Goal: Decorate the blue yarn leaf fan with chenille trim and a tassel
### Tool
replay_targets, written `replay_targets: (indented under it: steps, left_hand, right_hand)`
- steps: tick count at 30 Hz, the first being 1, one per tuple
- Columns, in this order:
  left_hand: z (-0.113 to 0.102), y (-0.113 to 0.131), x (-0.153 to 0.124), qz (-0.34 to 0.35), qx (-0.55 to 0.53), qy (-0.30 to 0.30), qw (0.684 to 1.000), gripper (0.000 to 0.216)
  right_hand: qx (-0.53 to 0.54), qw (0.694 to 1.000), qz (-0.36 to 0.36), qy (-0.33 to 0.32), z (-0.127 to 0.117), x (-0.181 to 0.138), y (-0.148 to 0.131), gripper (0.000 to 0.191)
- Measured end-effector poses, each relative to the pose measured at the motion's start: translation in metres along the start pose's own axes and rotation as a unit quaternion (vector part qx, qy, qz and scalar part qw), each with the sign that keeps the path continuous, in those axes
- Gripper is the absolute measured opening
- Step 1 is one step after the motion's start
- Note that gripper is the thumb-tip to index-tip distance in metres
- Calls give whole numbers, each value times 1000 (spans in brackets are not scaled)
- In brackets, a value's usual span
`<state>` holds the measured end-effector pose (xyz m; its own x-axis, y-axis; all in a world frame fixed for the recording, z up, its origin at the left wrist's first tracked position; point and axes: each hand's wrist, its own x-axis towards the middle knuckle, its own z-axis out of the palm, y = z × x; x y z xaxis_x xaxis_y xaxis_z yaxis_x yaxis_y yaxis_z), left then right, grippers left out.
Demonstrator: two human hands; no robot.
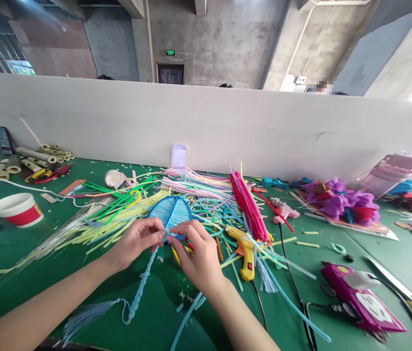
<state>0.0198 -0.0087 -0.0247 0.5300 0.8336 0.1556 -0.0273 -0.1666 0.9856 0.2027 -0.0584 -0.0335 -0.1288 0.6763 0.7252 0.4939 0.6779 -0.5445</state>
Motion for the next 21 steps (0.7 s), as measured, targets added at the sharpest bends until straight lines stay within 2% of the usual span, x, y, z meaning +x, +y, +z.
replay_targets:
  steps: [5,10,21]
  left_hand:
    - [-2,1,-1,0,1,-12,1000,33]
    - [-4,3,-4,0,10,-39,999,31]
    - [-6,3,-2,-1,32,-54,998,31]
  right_hand:
    - [37,997,61,-21,-2,2,-3,4]
    - [117,980,151,-48,-5,5,-4,16]
    - [202,950,238,-25,5,4,3,30]
